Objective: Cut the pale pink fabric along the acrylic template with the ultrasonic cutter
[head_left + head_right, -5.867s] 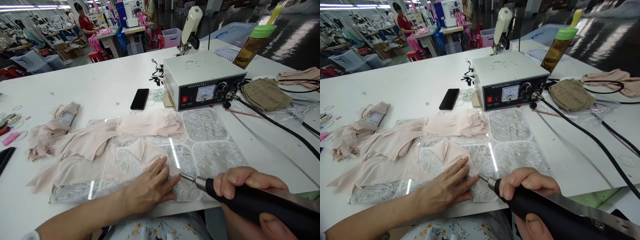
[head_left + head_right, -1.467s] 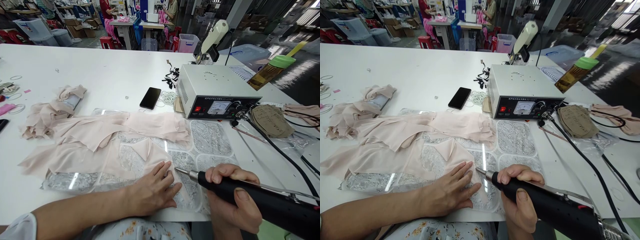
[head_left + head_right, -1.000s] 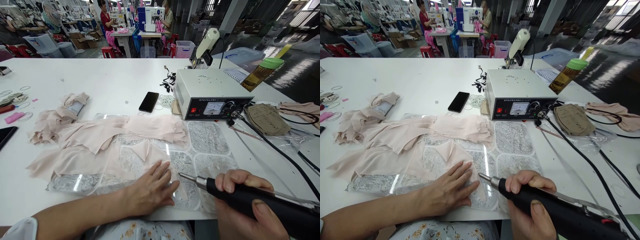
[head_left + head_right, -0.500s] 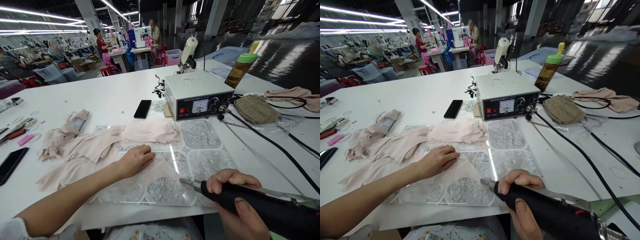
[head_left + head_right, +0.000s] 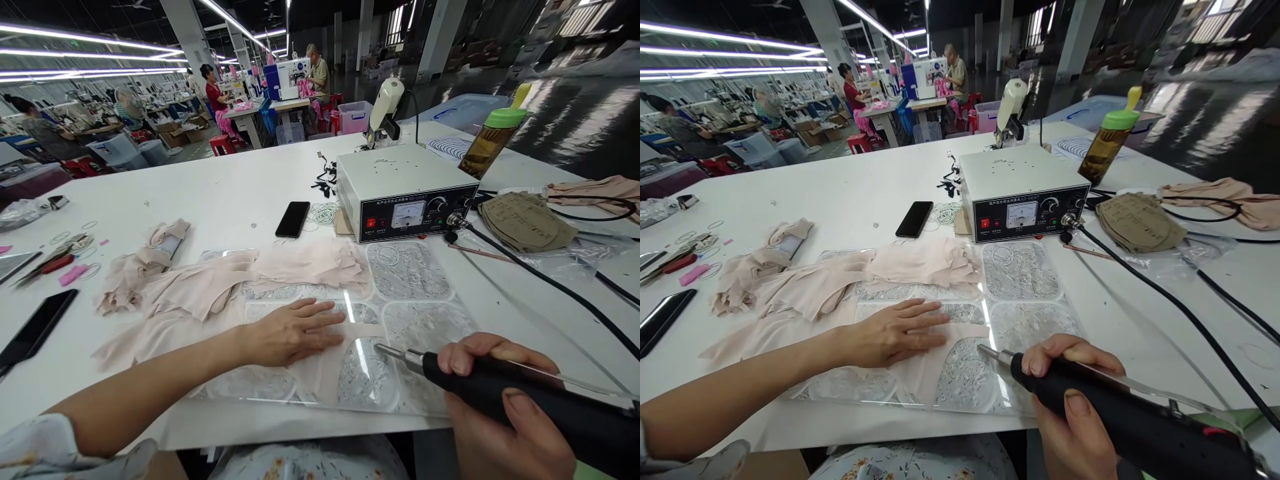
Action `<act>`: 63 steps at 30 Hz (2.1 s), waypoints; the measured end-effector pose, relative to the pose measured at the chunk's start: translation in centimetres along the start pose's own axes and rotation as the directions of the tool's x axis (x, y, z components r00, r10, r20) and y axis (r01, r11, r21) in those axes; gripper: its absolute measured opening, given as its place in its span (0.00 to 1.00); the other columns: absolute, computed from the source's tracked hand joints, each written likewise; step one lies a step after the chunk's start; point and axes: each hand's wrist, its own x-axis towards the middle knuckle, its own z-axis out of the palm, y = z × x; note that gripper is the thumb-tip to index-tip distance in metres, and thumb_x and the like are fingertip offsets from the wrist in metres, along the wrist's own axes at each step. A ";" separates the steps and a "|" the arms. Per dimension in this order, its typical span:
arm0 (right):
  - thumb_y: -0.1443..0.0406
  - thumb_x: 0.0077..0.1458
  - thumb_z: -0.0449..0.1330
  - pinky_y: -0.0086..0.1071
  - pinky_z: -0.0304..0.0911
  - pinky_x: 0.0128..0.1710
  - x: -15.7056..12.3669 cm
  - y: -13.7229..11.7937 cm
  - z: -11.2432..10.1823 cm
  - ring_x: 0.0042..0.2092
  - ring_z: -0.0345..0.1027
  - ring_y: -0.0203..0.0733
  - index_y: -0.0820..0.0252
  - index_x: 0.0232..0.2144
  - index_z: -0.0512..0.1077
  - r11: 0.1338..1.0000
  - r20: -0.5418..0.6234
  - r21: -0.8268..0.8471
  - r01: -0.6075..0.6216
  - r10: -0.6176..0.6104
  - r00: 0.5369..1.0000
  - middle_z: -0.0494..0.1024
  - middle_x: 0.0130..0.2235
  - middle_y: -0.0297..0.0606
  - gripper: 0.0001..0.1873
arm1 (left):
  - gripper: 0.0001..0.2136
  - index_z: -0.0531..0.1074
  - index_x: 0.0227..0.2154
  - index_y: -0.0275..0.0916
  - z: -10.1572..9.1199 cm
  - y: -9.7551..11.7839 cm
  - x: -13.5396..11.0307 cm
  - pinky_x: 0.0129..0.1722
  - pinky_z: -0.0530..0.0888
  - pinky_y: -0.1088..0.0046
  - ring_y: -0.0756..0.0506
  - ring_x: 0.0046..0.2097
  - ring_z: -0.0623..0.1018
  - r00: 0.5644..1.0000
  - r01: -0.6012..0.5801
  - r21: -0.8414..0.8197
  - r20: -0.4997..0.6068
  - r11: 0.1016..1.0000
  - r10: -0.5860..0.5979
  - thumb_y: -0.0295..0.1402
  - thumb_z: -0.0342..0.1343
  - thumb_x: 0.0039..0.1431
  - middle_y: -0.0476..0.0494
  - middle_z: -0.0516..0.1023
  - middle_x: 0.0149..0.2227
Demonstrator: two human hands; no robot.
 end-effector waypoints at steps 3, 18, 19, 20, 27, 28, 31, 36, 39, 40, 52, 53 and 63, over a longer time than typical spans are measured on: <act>0.64 0.43 0.61 0.34 0.63 0.21 -0.1 0.1 0.2 0.24 0.62 0.35 0.57 0.30 0.70 1.000 -0.038 0.020 -0.021 0.021 0.999 0.69 0.28 0.32 0.07 | 0.18 0.63 0.60 0.42 1.7 0.2 0.2 0.63 0.63 0.56 0.38 0.66 0.60 1.000 -0.002 0.055 0.021 0.999 0.001 0.35 0.47 0.69 0.42 0.60 0.65; 0.61 0.41 0.60 0.30 0.59 0.18 -2.0 -1.3 0.0 0.21 0.61 0.33 0.60 0.28 0.70 0.994 -0.102 0.007 -0.109 0.109 0.989 0.69 0.27 0.33 0.10 | 0.15 0.69 0.54 0.38 1.9 2.6 -0.3 0.62 0.64 0.58 0.39 0.64 0.64 0.988 -0.039 0.015 -0.147 0.999 0.041 0.33 0.46 0.69 0.37 0.65 0.61; 0.61 0.41 0.60 0.30 0.59 0.18 -2.1 -1.3 0.0 0.21 0.61 0.33 0.60 0.28 0.71 0.994 -0.104 0.011 -0.107 0.107 0.989 0.69 0.27 0.33 0.10 | 0.15 0.69 0.54 0.38 1.8 2.3 0.1 0.61 0.65 0.59 0.40 0.62 0.66 0.990 -0.056 -0.020 -0.129 0.998 0.053 0.34 0.46 0.70 0.38 0.66 0.61; 0.61 0.41 0.60 0.30 0.59 0.18 -2.2 -1.3 0.0 0.21 0.61 0.33 0.60 0.28 0.71 0.995 -0.107 0.016 -0.101 0.102 0.989 0.69 0.27 0.33 0.10 | 0.15 0.69 0.54 0.39 1.9 2.0 0.5 0.61 0.66 0.59 0.40 0.61 0.67 0.992 -0.067 -0.044 -0.110 0.997 0.062 0.36 0.46 0.70 0.38 0.67 0.60; 0.63 0.41 0.58 0.32 0.59 0.18 -1.9 -1.0 -0.6 0.21 0.61 0.34 0.60 0.29 0.71 0.999 -0.141 0.004 -0.035 0.035 0.989 0.69 0.28 0.35 0.10 | 0.19 0.67 0.56 0.35 3.4 1.8 1.6 0.50 0.72 0.51 0.33 0.58 0.70 0.944 0.277 0.084 -0.211 0.957 -0.255 0.39 0.45 0.69 0.30 0.68 0.58; 0.63 0.40 0.58 0.32 0.59 0.18 -1.9 -1.0 -0.7 0.21 0.61 0.34 0.60 0.29 0.71 1.000 -0.146 0.004 -0.029 0.029 0.989 0.69 0.28 0.34 0.10 | 0.18 0.68 0.55 0.35 3.2 1.8 1.6 0.50 0.72 0.52 0.34 0.58 0.70 0.941 0.273 0.087 -0.230 0.958 -0.247 0.38 0.46 0.69 0.30 0.68 0.58; 0.63 0.40 0.58 0.31 0.59 0.18 -1.7 -0.7 -0.9 0.21 0.62 0.34 0.60 0.29 0.71 1.000 -0.149 0.005 -0.028 0.028 0.989 0.69 0.28 0.34 0.10 | 0.14 0.69 0.53 0.35 2.5 1.8 1.8 0.52 0.71 0.57 0.38 0.57 0.70 0.967 0.087 0.047 -0.243 0.995 -0.073 0.31 0.44 0.70 0.32 0.70 0.57; 0.63 0.42 0.59 0.31 0.59 0.18 -1.8 -0.5 -0.6 0.22 0.61 0.34 0.60 0.30 0.71 1.000 -0.142 0.022 -0.018 0.021 0.990 0.69 0.28 0.34 0.10 | 0.12 0.74 0.46 0.35 1.9 1.0 3.7 0.46 0.74 0.66 0.43 0.47 0.75 0.988 -0.054 -0.190 -0.153 0.980 0.025 0.30 0.46 0.70 0.37 0.75 0.46; 0.63 0.44 0.59 0.31 0.60 0.19 -2.1 -0.6 -0.2 0.22 0.62 0.34 0.60 0.30 0.71 1.000 -0.150 0.030 -0.009 0.013 0.989 0.68 0.28 0.35 0.08 | 0.10 0.76 0.37 0.34 2.2 0.5 4.7 0.41 0.74 0.71 0.45 0.41 0.74 0.989 -0.027 -0.352 -0.147 0.936 -0.027 0.31 0.51 0.67 0.40 0.74 0.40; 0.63 0.44 0.59 0.31 0.60 0.19 -2.3 -0.6 -0.2 0.23 0.62 0.33 0.60 0.30 0.71 1.000 -0.154 0.028 -0.009 0.013 0.988 0.68 0.28 0.35 0.08 | 0.09 0.76 0.35 0.34 2.3 0.4 4.9 0.40 0.74 0.72 0.46 0.40 0.74 0.988 -0.023 -0.386 -0.148 0.922 -0.037 0.30 0.52 0.66 0.40 0.74 0.39; 0.62 0.45 0.58 0.32 0.60 0.21 -3.5 -0.4 0.4 0.24 0.61 0.34 0.59 0.33 0.71 1.000 -0.182 0.023 0.010 -0.005 0.983 0.67 0.30 0.34 0.10 | 0.09 0.76 0.33 0.36 2.6 -0.2 4.4 0.43 0.76 0.73 0.47 0.43 0.74 0.985 -0.013 -0.511 -0.155 0.859 -0.077 0.30 0.52 0.66 0.41 0.73 0.41; 0.62 0.45 0.58 0.32 0.60 0.21 -3.6 -0.3 0.5 0.24 0.61 0.34 0.59 0.33 0.71 1.000 -0.185 0.026 0.011 -0.006 0.983 0.67 0.30 0.34 0.10 | 0.09 0.76 0.34 0.36 2.7 -0.2 4.4 0.43 0.76 0.73 0.47 0.43 0.74 0.984 -0.019 -0.506 -0.161 0.862 -0.073 0.30 0.52 0.66 0.41 0.73 0.41; 0.62 0.45 0.59 0.33 0.61 0.21 -3.8 -0.4 0.9 0.24 0.60 0.34 0.58 0.32 0.70 1.000 -0.190 0.017 0.013 -0.010 0.982 0.66 0.29 0.34 0.09 | 0.09 0.75 0.33 0.36 2.8 -0.1 4.3 0.42 0.75 0.73 0.47 0.42 0.74 0.978 -0.061 -0.439 -0.206 0.897 -0.034 0.29 0.51 0.67 0.41 0.74 0.40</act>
